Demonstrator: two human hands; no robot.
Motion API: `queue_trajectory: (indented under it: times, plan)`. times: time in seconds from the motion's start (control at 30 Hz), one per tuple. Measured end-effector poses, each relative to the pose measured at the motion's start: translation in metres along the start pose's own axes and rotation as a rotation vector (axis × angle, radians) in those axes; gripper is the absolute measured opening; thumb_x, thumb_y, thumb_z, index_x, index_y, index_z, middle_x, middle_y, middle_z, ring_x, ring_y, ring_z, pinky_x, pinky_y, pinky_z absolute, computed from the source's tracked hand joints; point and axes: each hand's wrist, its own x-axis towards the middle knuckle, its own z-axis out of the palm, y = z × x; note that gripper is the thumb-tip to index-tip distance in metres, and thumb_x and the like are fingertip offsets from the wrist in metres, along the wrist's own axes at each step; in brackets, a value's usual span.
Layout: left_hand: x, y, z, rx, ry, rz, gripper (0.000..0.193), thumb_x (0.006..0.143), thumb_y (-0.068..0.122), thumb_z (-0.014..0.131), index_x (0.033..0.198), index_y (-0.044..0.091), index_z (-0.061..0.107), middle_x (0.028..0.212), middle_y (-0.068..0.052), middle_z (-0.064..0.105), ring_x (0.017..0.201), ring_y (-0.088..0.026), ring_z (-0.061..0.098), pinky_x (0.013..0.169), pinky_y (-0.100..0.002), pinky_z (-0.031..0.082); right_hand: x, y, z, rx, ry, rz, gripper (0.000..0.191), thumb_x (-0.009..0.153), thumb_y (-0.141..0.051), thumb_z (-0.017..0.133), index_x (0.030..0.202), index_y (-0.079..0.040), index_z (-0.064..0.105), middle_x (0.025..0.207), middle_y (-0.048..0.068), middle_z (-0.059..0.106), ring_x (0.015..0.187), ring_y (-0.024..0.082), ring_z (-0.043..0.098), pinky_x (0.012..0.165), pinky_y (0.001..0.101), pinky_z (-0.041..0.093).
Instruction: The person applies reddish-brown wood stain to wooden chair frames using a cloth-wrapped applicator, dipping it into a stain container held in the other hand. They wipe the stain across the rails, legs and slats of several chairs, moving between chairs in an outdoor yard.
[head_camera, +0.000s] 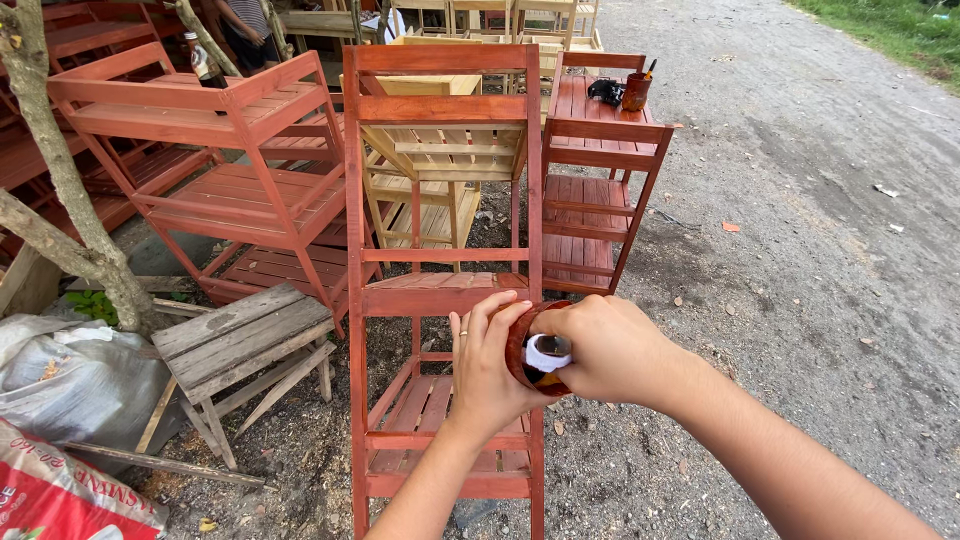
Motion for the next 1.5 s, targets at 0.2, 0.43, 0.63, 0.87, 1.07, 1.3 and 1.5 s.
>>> queue_trajectory:
  times: [0.2, 0.43, 0.63, 0.87, 1.07, 1.3, 1.5]
  plan:
    - [0.006, -0.029, -0.014, 0.015, 0.062, 0.017, 0.106, 0.041, 0.042, 0.103, 0.132, 0.018, 0.054, 0.140, -0.005, 0.051, 0.134, -0.031, 0.051, 0.114, -0.079, 0.018, 0.030, -0.011, 0.013, 0.015, -0.027, -0.008, 0.032, 0.063, -0.013, 0.078, 0.094, -0.016, 0.075, 0.083, 0.010, 0.075, 0.076, 0.036, 0.071, 0.067, 0.0480, 0.057]
    - [0.034, -0.087, -0.041, 0.064, 0.036, 0.099, 0.103, 0.044, 0.041, 0.100, 0.133, 0.018, 0.054, 0.137, -0.004, 0.051, 0.135, -0.030, 0.048, 0.115, -0.080, 0.015, 0.081, -0.019, 0.036, 0.048, 0.043, -0.015, 0.032, 0.064, -0.006, 0.071, 0.094, -0.015, 0.073, 0.087, 0.007, 0.076, 0.081, 0.035, 0.071, 0.066, 0.0477, 0.057]
    - [0.052, -0.151, -0.047, 0.029, 0.035, 0.128, 0.103, 0.047, 0.042, 0.101, 0.135, 0.020, 0.052, 0.137, -0.003, 0.051, 0.136, -0.032, 0.046, 0.115, -0.079, 0.014, 0.132, -0.030, 0.056, 0.023, 0.050, -0.016, 0.039, 0.062, -0.006, 0.072, 0.100, -0.013, 0.072, 0.088, 0.007, 0.076, 0.083, 0.033, 0.071, 0.069, 0.0465, 0.057]
    - [0.043, -0.222, -0.040, -0.045, -0.074, 0.028, 0.109, 0.042, 0.039, 0.101, 0.137, 0.022, 0.049, 0.136, -0.005, 0.047, 0.136, -0.033, 0.046, 0.113, -0.079, 0.016, 0.164, -0.049, 0.096, -0.014, -0.046, 0.156, 0.051, 0.065, -0.012, 0.078, 0.115, -0.015, 0.072, 0.097, 0.009, 0.076, 0.085, 0.031, 0.073, 0.070, 0.0444, 0.058]
    - [0.017, -0.274, -0.027, -0.086, -0.268, -0.247, 0.114, 0.039, 0.038, 0.102, 0.137, 0.020, 0.047, 0.135, -0.005, 0.043, 0.131, -0.033, 0.047, 0.114, -0.081, 0.012, 0.147, -0.058, 0.152, 0.048, 0.017, 0.248, 0.061, 0.061, -0.004, 0.074, 0.121, -0.008, 0.067, 0.124, 0.012, 0.072, 0.105, 0.032, 0.070, 0.080, 0.0416, 0.059]
    - [-0.035, -0.328, -0.005, -0.024, -0.381, -0.546, 0.120, 0.038, 0.046, 0.104, 0.139, 0.020, 0.044, 0.139, -0.004, 0.040, 0.132, -0.032, 0.046, 0.109, -0.081, 0.015, 0.134, -0.003, 0.271, -0.301, -0.024, 0.178, 0.054, 0.072, -0.011, 0.065, 0.124, 0.003, 0.060, 0.134, 0.021, 0.061, 0.126, 0.035, 0.060, 0.104, 0.0466, 0.047]
    - [-0.079, -0.344, 0.010, 0.025, -0.493, -0.646, 0.128, 0.034, 0.040, 0.105, 0.145, 0.023, 0.044, 0.143, -0.001, 0.040, 0.134, -0.029, 0.045, 0.111, -0.081, 0.010, 0.158, 0.068, 0.373, -0.578, -0.229, -0.015, 0.046, 0.082, -0.013, 0.061, 0.121, 0.010, 0.062, 0.130, 0.029, 0.062, 0.122, 0.041, 0.061, 0.102, 0.0483, 0.049]
